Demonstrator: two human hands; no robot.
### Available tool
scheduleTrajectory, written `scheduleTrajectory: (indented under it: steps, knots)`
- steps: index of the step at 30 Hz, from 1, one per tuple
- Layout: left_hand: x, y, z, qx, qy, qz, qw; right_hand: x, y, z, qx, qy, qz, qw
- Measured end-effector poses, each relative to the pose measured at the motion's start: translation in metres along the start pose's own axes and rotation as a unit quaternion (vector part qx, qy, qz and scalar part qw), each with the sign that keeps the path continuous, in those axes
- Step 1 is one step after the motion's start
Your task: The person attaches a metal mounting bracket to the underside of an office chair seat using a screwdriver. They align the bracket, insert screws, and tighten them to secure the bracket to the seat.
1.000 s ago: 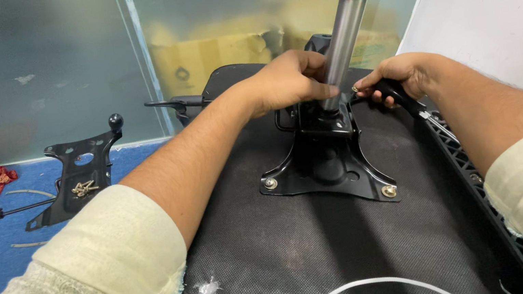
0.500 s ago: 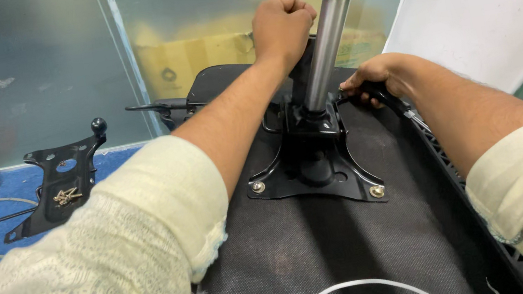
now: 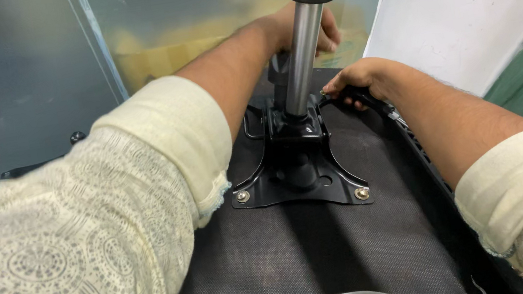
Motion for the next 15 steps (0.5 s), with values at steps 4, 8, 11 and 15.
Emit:
scheduleTrajectory:
  steps: [4,8,11,15]
  knots:
    - [-0.026,-0.024,-0.005,-0.300,-0.121,-0.343,0.882,0.010,0.000,-0.005,0.008,-0.007,-0.004,1.000]
    - [-0.088,-0.045,-0.052,-0.273,-0.019,-0.578,0.769,0.020,0.000,-0.008,0.001,-0.007,-0.004,1.000]
    - [-0.144,-0.025,-0.104,-0.135,0.158,-0.533,0.820,0.024,-0.002,-0.011,0.003,-0.006,0.006,1.000]
    - [-0.146,0.044,-0.146,0.170,0.222,-0.137,0.950,0.025,0.007,-0.018,0.019,0.014,0.009,1.000]
Point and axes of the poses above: each hand's wrist, its own x-axis towards the middle knuckle, its own y-axis out of the palm, z = x × y, the point moved 3 cm from there along x, towards the middle knuckle, and after that the axes turned 14 degrees about -z, right-handed, at the moved point
